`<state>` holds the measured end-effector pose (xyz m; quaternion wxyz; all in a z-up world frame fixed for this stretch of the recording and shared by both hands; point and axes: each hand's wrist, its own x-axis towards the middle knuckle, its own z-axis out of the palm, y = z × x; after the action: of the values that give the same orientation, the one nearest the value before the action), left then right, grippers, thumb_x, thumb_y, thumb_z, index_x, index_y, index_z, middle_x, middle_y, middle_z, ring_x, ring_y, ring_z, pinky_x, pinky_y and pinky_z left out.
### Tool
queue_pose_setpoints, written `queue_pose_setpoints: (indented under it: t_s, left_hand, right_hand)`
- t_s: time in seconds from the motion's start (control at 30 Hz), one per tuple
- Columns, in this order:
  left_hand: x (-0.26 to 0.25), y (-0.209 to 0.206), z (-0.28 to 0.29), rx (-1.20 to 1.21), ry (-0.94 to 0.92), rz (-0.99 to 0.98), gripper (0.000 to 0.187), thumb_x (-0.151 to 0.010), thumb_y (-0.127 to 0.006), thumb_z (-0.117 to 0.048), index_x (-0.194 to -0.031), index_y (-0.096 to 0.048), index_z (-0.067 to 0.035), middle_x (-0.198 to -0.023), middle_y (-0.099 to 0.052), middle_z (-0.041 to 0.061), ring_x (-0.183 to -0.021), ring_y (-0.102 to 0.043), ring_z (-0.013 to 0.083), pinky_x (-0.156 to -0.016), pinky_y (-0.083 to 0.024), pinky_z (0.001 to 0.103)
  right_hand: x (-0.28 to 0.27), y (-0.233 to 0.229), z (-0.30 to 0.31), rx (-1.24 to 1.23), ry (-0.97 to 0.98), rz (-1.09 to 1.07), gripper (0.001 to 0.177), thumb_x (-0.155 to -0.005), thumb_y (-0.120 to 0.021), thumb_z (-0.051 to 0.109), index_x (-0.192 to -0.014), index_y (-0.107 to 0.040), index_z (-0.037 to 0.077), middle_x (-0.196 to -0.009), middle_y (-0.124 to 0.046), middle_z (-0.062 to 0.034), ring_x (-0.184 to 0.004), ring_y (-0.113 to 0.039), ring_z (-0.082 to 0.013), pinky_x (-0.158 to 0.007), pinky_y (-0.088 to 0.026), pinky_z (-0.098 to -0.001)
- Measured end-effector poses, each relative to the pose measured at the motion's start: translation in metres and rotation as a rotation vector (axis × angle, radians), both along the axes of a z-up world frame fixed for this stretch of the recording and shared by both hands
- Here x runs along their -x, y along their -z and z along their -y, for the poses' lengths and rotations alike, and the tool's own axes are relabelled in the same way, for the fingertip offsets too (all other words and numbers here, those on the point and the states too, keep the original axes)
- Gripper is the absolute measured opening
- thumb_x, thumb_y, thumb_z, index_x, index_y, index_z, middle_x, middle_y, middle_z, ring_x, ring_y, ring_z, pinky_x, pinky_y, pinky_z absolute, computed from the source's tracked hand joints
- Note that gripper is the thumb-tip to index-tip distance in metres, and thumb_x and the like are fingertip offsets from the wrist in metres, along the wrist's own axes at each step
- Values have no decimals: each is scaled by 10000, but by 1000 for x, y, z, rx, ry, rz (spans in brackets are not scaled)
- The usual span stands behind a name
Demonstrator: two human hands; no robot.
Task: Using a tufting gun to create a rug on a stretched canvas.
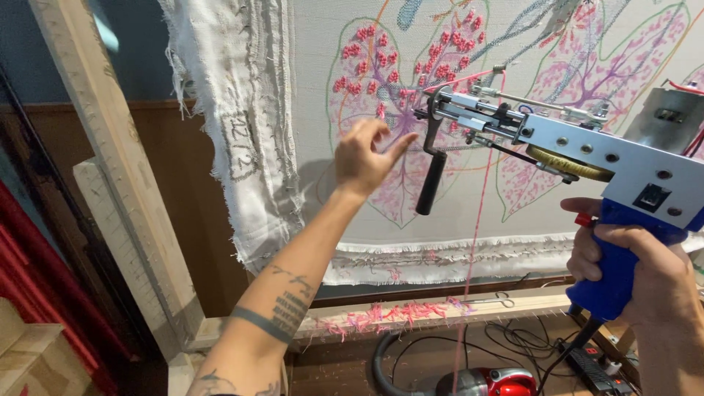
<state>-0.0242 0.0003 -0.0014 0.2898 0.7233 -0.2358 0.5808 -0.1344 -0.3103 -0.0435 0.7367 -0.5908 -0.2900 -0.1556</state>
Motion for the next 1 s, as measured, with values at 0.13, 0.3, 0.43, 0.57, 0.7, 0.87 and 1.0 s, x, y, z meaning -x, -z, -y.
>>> queue_pose_setpoints:
  t_s: [0.13,0.3,0.43,0.57,0.7,0.87,1.0]
  left_hand:
    - [-22,-10,-16,-35,-320,27,329,-750,-722,-186,-1038,-576,-117,-921,-662,64,-645,-613,116,-626,-562,211]
    - [-37,-9,-19,-84,-473,106,219,-775,-662,-51,-983,-655,-119,-909,-703,22,-778,-667,127,-715,-563,211]
    - [-29,-10,-17,-35,-413,112,103,-837,-599,-76,-934,-627,-92,-839,-668,49,-697,-631,137,-657,-560,215]
    - [-22,10,-9,33,-262,80,58,-870,-545,-54,-886,-597,-77,-763,-634,43,-588,-555,109,-541,-490,201]
    - [-6,39,-1,46,-6,-134,302,-901,-449,-295,-823,-607,-50,-714,-632,74,-518,-536,117,-445,-451,203]
    - [19,39,11,233,401,-530,519,-806,-454,-550,-958,-595,-74,-602,-492,-54,-411,-375,29,-336,-285,168]
    - [21,33,26,257,711,-1015,880,-541,-543,-638,-1202,-524,-57,-1157,-582,185,-886,-557,254,-701,-418,382]
  right_hand:
    - [7,-3,-9,-5,66,-45,444,-747,-435,146,-1124,-545,-62,-564,-384,-58,-415,-352,-129,-424,-258,-247]
    - [5,2,-4,-52,-45,-83,417,-775,-441,127,-1133,-563,-49,-580,-413,-67,-444,-365,-123,-442,-265,-243]
    - [-1,9,1,-70,-117,-123,414,-764,-458,117,-1131,-567,-41,-591,-436,-71,-456,-383,-123,-436,-272,-234]
    - [5,6,-6,-37,-68,-80,417,-751,-462,123,-1112,-574,-52,-559,-431,-71,-435,-378,-122,-433,-272,-242]
    - [5,6,-9,-38,-70,-108,423,-749,-448,117,-1118,-575,-48,-562,-427,-81,-438,-373,-136,-435,-271,-247]
    - [2,4,-16,-30,-98,-119,423,-747,-448,112,-1121,-576,-38,-569,-437,-81,-443,-381,-134,-435,-280,-250]
    - [3,3,-23,-2,-84,-102,390,-746,-471,104,-1094,-593,-24,-566,-447,-78,-425,-392,-136,-415,-291,-251]
